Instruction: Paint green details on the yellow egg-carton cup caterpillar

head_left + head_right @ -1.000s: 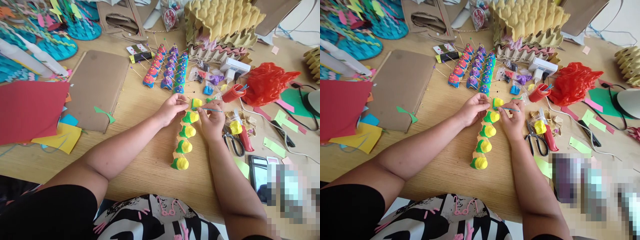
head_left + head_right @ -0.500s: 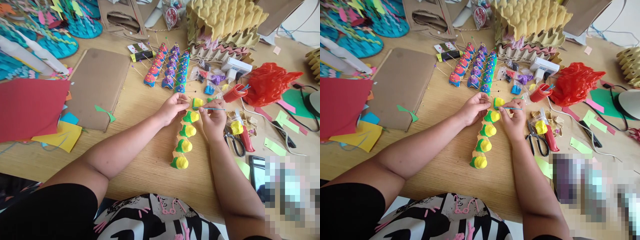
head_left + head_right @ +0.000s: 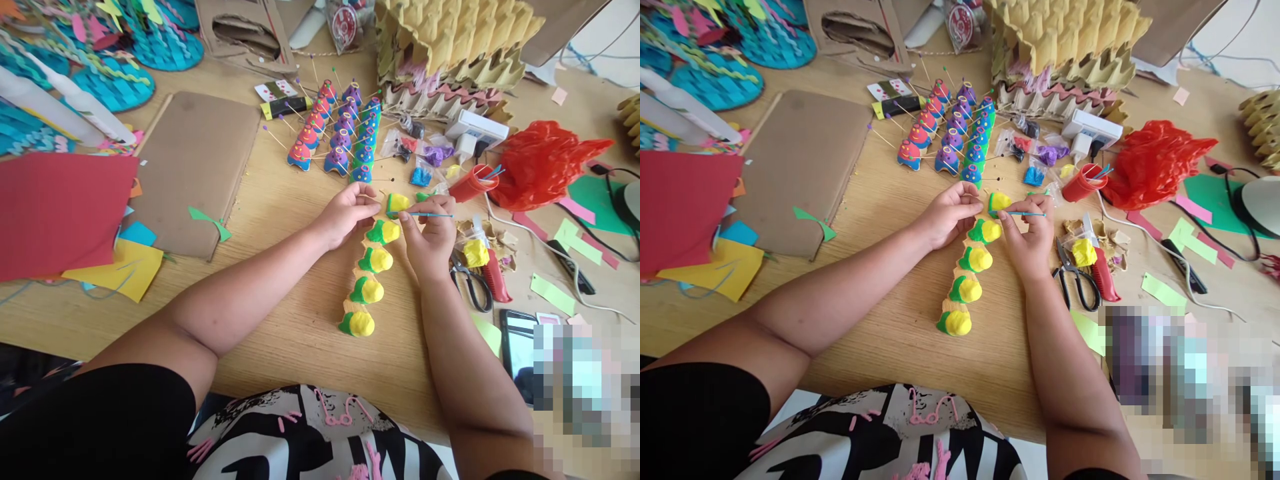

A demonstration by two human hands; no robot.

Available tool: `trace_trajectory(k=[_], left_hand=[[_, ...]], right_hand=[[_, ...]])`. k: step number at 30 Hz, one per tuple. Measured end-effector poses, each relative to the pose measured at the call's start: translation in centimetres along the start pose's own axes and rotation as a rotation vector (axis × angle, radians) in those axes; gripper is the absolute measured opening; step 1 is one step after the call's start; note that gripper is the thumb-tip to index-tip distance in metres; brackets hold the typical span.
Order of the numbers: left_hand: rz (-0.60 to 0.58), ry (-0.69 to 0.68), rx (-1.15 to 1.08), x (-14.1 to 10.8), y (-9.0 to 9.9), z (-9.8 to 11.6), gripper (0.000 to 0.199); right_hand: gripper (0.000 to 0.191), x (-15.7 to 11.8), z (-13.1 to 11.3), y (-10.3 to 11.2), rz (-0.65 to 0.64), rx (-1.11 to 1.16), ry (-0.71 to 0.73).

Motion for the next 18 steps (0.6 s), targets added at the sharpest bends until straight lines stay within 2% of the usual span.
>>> trace_trajectory(k=[5, 18], left_hand=[[-0.004, 0.003, 0.001, 0.05, 0.03, -0.07, 0.025], [-0.01, 0.005, 0.015, -0.26, -0.31, 0.2, 0.025]], right_hand=[[0.032, 0.04, -0.01, -0.02, -0.018, -0.046, 0.012], [0.022, -0.1, -0.32, 0.13, 0.035, -0.102, 0.108]])
Point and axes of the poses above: each hand's wrist, its own x-axis towards the middle knuckle, its own y-axis out of the back of the hand, z = x × y, the point moved 7 cm from there along x, towards the middle knuckle, and after that the axes turned 1 degree about -x, right-handed, at the moved point
